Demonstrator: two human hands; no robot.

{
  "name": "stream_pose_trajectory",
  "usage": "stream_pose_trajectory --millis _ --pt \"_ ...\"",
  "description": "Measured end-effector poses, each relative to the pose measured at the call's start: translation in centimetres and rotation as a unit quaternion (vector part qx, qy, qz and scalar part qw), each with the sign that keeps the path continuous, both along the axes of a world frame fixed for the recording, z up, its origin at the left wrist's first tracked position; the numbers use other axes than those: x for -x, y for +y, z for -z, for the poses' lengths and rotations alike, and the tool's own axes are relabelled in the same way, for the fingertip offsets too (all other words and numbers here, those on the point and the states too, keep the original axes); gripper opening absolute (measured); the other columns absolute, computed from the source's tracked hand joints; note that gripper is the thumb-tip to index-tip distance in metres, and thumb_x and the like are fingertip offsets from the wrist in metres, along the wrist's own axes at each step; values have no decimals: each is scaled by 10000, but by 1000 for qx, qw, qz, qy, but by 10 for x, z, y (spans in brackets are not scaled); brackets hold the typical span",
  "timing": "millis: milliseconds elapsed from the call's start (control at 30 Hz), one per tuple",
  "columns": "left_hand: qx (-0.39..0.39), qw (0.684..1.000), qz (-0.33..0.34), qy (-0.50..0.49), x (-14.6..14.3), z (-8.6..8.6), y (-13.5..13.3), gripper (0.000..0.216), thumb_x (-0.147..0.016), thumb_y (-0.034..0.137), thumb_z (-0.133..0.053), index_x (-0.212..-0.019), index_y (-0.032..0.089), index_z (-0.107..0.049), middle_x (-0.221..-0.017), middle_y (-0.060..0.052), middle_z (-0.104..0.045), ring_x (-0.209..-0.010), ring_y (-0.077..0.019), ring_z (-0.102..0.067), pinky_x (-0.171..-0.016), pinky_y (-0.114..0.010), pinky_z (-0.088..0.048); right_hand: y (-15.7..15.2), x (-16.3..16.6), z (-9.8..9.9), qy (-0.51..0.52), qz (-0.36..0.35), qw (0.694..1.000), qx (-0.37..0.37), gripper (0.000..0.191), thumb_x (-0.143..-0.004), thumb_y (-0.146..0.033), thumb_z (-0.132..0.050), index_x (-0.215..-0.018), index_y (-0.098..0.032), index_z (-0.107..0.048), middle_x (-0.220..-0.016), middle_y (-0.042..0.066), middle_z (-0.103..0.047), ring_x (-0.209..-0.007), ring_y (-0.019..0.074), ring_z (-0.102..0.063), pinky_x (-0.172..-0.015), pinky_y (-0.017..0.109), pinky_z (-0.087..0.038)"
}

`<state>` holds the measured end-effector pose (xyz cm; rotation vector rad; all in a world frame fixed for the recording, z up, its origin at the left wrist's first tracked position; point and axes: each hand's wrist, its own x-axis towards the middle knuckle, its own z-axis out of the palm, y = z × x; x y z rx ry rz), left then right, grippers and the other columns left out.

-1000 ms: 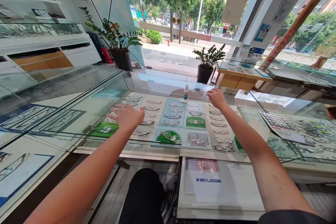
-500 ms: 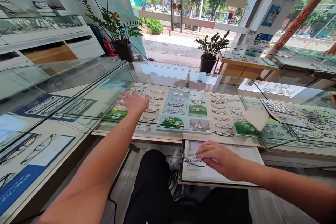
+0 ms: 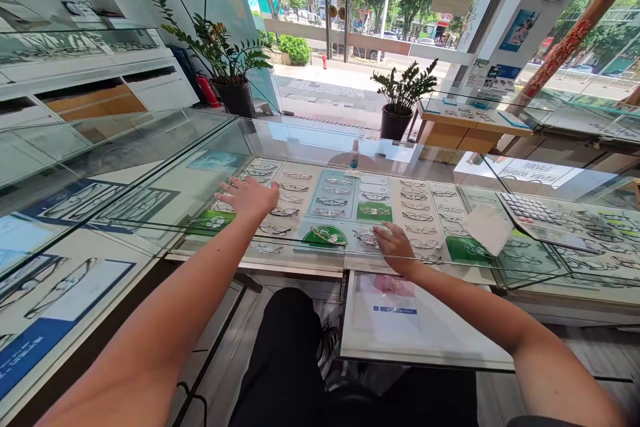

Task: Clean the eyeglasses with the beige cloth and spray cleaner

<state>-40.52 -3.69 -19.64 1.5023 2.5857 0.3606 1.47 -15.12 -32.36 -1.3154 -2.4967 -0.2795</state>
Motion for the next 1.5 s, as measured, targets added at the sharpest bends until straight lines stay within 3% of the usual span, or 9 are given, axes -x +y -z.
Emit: stream_pose_trajectory --millis 100,200,400,667,1000,1200,1500 --pt "3 1000 7 4 1 -1 -1 1032 -1006 697 -357 -1695 -66 -268 -1785 -368 -125 -1644 -607 -61 -1287 -775 -70 46 -2 -1 -3 87 996 -16 482 -1113 -191 -410 -1489 -284 -698 -1582 -1 -664 -1495 315 -548 -1241 502 -442" --pt "-12 1000 9 10 3 1 -1 1012 -1014 691 -354 -1673 -76 -302 -1776 -382 -137 -1635 -615 -85 -1276 -791 -82 104 -10 -7 -24 129 991 -13 493 -1105 -160 -394 -1507 -199 -677 -1613 46 -638 -1524 330 -489 -1255 509 -390" --pt "-3 999 -14 39 4 3 -1 995 -1005 709 -285 -1637 -54 -376 -1768 -366 -200 -1640 -583 -138 -1283 -771 -143 207 -28 -9 -51 130 990 6 516 -1045 -75 -403 -1464 -148 -697 -1592 94 -652 -1529 352 -453 -1271 505 -323" --pt "19 997 -31 74 0 -2 -3 970 -1007 713 -198 -1639 2 -387 -1763 -326 -253 -1633 -548 -191 -1273 -769 -184 279 -30 16 -82 122 988 40 490 -955 -47 -503 -1358 -169 -754 -1460 139 -734 -1495 373 -511 -1256 531 -310" --pt "42 994 -36 94 11 7 1 1021 -995 763 -131 -1676 35 -349 -1782 -293 -251 -1644 -516 -194 -1278 -755 -193 321 -21 44 -79 117 987 79 442 -891 -78 -564 -1242 -168 -816 -1341 200 -778 -1426 420 -559 -1238 619 -295" --pt "34 994 -34 96 15 10 1 994 -1010 766 -143 -1668 55 -367 -1774 -294 -266 -1643 -513 -199 -1270 -763 -199 323 -21 48 -85 116 986 83 411 -890 -59 -542 -1140 -191 -841 -1276 171 -801 -1391 411 -576 -1228 606 -309" --pt "36 994 -33 94 12 7 0 983 -1011 748 -151 -1673 48 -352 -1776 -288 -254 -1648 -509 -187 -1282 -752 -184 314 -13 42 -89 98 989 71 422 -955 -72 -483 -1122 -205 -847 -1397 147 -752 -1399 379 -549 -1256 584 -263"
